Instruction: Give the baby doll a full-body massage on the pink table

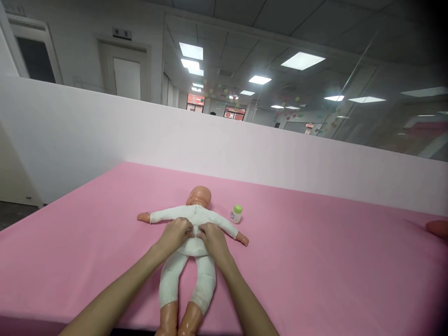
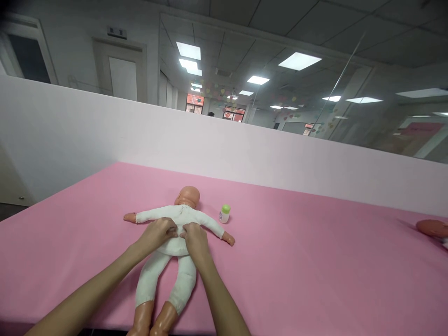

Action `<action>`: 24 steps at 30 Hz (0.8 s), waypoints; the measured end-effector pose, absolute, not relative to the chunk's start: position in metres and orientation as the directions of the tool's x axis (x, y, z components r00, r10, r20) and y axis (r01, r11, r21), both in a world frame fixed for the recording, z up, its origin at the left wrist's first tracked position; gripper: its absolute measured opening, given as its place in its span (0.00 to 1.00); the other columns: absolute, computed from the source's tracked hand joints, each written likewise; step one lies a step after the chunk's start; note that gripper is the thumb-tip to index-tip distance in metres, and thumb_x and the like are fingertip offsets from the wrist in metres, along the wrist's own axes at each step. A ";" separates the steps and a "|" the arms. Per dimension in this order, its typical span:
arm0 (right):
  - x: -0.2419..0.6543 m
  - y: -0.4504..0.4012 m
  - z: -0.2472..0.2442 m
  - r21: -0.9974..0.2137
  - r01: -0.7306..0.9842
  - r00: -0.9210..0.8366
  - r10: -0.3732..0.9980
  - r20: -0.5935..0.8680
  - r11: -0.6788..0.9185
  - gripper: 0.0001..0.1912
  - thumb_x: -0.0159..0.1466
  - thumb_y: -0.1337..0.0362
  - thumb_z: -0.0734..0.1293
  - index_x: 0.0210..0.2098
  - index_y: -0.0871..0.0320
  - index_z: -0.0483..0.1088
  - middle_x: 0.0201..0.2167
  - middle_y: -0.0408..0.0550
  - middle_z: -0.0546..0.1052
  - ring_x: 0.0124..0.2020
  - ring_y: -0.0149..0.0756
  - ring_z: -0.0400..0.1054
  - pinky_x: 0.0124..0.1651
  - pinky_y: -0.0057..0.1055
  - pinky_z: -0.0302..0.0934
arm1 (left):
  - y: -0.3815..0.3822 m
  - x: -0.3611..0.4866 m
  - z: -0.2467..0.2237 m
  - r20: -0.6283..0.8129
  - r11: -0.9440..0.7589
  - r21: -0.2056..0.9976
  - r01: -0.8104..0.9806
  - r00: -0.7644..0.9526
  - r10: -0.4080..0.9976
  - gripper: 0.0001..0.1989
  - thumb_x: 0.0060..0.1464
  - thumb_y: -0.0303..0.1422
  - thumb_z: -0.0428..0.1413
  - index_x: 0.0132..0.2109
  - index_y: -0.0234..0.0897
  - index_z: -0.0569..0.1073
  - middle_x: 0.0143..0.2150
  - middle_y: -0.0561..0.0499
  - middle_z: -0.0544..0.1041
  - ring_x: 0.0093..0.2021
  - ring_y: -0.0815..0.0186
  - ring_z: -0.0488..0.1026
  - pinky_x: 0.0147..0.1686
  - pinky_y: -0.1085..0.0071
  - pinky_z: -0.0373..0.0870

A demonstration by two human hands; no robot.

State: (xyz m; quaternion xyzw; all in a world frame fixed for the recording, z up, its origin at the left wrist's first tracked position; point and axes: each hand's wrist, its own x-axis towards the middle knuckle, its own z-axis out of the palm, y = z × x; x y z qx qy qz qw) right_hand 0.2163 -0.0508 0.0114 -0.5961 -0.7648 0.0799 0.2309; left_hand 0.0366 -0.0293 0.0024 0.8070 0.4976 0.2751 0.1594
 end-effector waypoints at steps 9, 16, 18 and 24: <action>0.200 -0.044 -0.009 -0.294 0.937 -0.125 0.967 0.221 0.188 0.15 0.69 0.72 0.64 0.27 0.59 0.76 0.32 0.53 0.80 0.35 0.40 0.72 0.36 0.33 0.55 | -0.022 0.047 -0.018 0.264 -0.413 0.465 0.783 0.323 0.909 0.14 0.60 0.29 0.53 0.27 0.38 0.77 0.30 0.44 0.78 0.34 0.56 0.75 0.37 0.61 0.66; 0.223 -0.077 0.018 -0.420 0.845 -0.223 0.932 0.284 0.331 0.13 0.70 0.69 0.64 0.33 0.55 0.79 0.38 0.49 0.82 0.44 0.42 0.75 0.47 0.33 0.63 | -0.055 0.025 0.005 0.271 -0.493 0.463 0.736 0.412 0.870 0.12 0.62 0.31 0.56 0.29 0.41 0.76 0.35 0.47 0.79 0.36 0.57 0.75 0.37 0.64 0.65; 0.229 -0.089 0.018 -0.425 0.819 -0.294 0.917 0.269 0.387 0.12 0.70 0.68 0.64 0.36 0.54 0.79 0.39 0.48 0.82 0.44 0.41 0.74 0.47 0.33 0.64 | -0.063 0.023 0.004 0.248 -0.498 0.434 0.751 0.432 0.867 0.11 0.61 0.32 0.59 0.28 0.41 0.76 0.35 0.46 0.78 0.38 0.55 0.75 0.37 0.63 0.66; 0.223 -0.099 -0.014 -0.197 0.894 -0.353 0.904 0.240 0.402 0.14 0.70 0.74 0.62 0.34 0.57 0.78 0.37 0.48 0.80 0.41 0.39 0.73 0.42 0.31 0.61 | -0.071 0.039 -0.015 0.214 -0.504 0.301 0.810 0.457 0.863 0.12 0.60 0.24 0.56 0.30 0.41 0.78 0.34 0.41 0.78 0.40 0.49 0.74 0.37 0.59 0.65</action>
